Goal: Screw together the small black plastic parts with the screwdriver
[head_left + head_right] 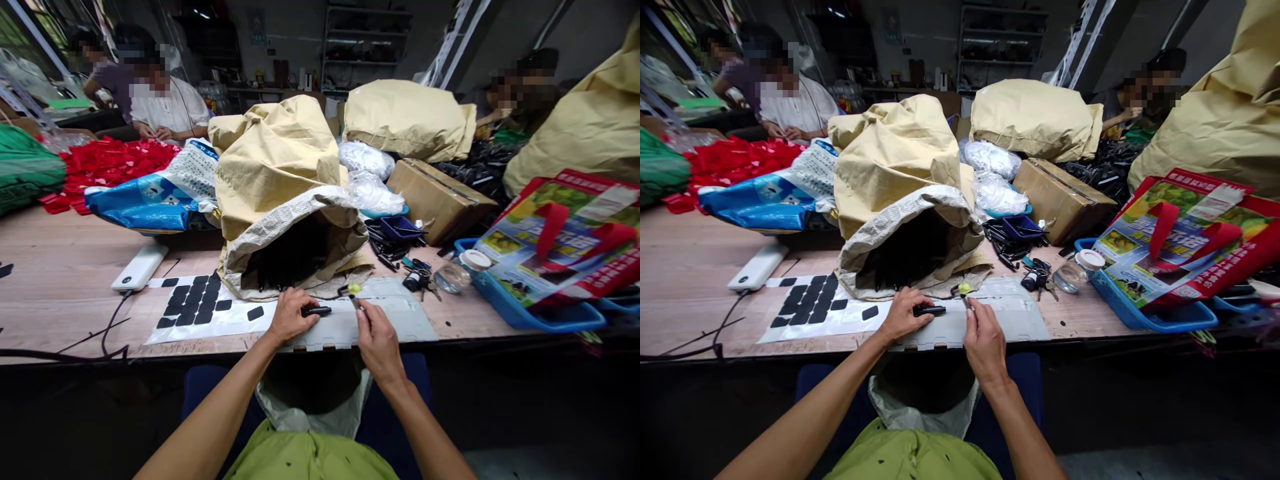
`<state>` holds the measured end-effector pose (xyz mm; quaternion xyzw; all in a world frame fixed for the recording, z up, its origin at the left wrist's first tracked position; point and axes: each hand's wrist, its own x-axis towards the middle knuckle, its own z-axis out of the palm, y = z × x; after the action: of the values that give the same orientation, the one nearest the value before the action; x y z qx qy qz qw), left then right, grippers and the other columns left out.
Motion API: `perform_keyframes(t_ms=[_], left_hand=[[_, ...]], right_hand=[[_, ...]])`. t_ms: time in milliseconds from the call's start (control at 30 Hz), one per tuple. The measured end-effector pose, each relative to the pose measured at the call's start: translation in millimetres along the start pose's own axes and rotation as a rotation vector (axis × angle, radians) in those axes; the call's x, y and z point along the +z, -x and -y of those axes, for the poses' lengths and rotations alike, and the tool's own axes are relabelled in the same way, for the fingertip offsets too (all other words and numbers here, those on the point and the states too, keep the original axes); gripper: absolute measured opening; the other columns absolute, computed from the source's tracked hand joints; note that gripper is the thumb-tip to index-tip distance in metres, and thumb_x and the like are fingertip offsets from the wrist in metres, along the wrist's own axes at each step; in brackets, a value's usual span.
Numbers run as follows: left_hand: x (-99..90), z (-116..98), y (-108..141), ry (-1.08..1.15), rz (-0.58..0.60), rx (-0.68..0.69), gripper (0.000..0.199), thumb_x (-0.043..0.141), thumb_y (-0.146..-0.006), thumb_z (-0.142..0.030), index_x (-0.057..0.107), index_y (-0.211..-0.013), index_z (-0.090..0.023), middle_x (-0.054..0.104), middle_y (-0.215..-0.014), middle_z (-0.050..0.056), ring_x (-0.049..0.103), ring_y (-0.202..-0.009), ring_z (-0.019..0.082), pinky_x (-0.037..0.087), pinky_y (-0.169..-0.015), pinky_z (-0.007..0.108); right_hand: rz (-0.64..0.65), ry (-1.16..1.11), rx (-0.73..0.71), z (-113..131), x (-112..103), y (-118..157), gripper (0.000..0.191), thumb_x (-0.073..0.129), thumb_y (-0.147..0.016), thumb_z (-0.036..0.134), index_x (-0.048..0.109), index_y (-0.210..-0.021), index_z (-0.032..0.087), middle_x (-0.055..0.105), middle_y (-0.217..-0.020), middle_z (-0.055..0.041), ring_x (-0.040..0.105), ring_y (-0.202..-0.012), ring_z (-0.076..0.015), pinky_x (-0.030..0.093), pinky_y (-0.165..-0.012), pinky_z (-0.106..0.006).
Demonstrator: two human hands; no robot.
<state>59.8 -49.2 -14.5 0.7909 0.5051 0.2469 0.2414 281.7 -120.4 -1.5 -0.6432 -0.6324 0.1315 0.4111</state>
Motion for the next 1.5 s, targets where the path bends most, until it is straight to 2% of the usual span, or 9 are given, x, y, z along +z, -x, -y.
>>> perform_keyframes(t_ms=[133,367,500,767,933,1067,1233,1367,1500], left_hand=[[-0.1,0.4,0.3,0.004,0.006,-0.003,0.024,0.080,-0.077,-0.028,0.080,-0.101,-0.028,0.072,-0.098,0.002,0.054,-0.101,0.026,0.035,-0.092,0.041],[1.8,3.8,-0.2,0.013,-0.001,0.006,0.018,0.080,-0.079,-0.030,0.079,-0.097,-0.027,0.071,-0.097,0.003,0.054,-0.101,0.026,0.035,-0.091,0.041],[2.4,3.7,0.1,0.011,-0.007,0.001,0.014,0.079,-0.080,-0.029,0.079,-0.094,-0.028,0.071,-0.095,0.003,0.054,-0.099,0.025,0.036,-0.090,0.041],[2.4,3.9,-0.5,0.028,-0.005,-0.018,0.020,0.080,-0.077,-0.028,0.080,-0.098,-0.028,0.072,-0.097,0.003,0.055,-0.101,0.026,0.036,-0.092,0.042],[0.1,-1.5,1.4,-0.005,-0.014,0.004,0.020,0.081,-0.076,-0.028,0.077,-0.095,-0.026,0.072,-0.099,0.003,0.054,-0.102,0.026,0.036,-0.092,0.042],[2.3,-1.4,1.1,-0.051,-0.017,0.022,0.023,0.083,-0.076,-0.036,0.075,-0.094,-0.025,0.070,-0.097,0.003,0.054,-0.100,0.026,0.036,-0.089,0.040],[0.9,0.5,-3.1,-0.065,-0.015,0.042,0.021,0.069,-0.091,-0.044,0.074,-0.098,-0.025,0.070,-0.098,0.004,0.054,-0.099,0.025,0.036,-0.088,0.040],[-4.7,-19.6,20.4,0.033,-0.008,0.157,0.033,0.046,-0.103,-0.043,0.070,-0.109,-0.022,0.069,-0.102,0.008,0.057,-0.098,0.025,0.039,-0.090,0.040],[15.1,-40.7,76.5,0.153,0.294,0.298,0.036,0.045,-0.103,-0.050,0.068,-0.117,-0.025,0.072,-0.099,0.008,0.065,-0.095,0.024,0.043,-0.088,0.036]], right_hand=[[0.103,0.021,-0.031,18.3,10.1,17.8,0.036,0.040,-0.104,0.032,0.065,-0.129,0.021,0.068,-0.109,-0.0086,0.066,-0.103,-0.0209,0.051,-0.093,-0.033],[0.093,0.143,-0.140,38.5,15.1,22.9,0.037,0.039,-0.106,0.027,0.063,-0.134,0.021,0.068,-0.106,-0.0087,0.066,-0.099,-0.0193,0.051,-0.091,-0.029],[0.147,0.251,-0.146,39.0,14.2,24.3,0.037,0.040,-0.105,0.026,0.066,-0.131,0.022,0.068,-0.099,-0.0072,0.066,-0.089,-0.0183,0.051,-0.082,-0.027],[0.119,0.221,-0.067,32.8,7.2,26.1,0.038,0.039,-0.105,0.029,0.066,-0.131,0.022,0.068,-0.104,-0.0072,0.066,-0.095,-0.0191,0.050,-0.084,-0.027],[0.035,0.228,-0.015,9.8,-5.7,-9.3,0.036,0.045,-0.103,0.031,0.066,-0.131,0.025,0.068,-0.108,-0.0065,0.064,-0.103,-0.0199,0.047,-0.088,-0.028],[0.039,0.472,0.008,-30.0,-11.7,-53.8,0.032,0.053,-0.097,0.023,0.070,-0.125,0.024,0.065,-0.102,-0.0060,0.058,-0.096,-0.0200,0.041,-0.082,-0.029],[0.027,0.691,-0.031,-60.4,-0.7,-70.9,0.031,0.057,-0.096,0.024,0.067,-0.126,0.024,0.061,-0.102,-0.0066,0.051,-0.093,-0.0208,0.032,-0.076,-0.031],[0.000,0.735,-0.052,-61.5,4.8,-66.4,0.029,0.056,-0.097,0.025,0.065,-0.124,0.024,0.060,-0.102,-0.0064,0.049,-0.093,-0.0212,0.028,-0.074,-0.032],[-0.004,0.747,-0.049,-61.2,5.3,-66.3,0.028,0.057,-0.097,0.026,0.064,-0.124,0.024,0.059,-0.102,-0.0062,0.048,-0.093,-0.0214,0.027,-0.073,-0.032]])
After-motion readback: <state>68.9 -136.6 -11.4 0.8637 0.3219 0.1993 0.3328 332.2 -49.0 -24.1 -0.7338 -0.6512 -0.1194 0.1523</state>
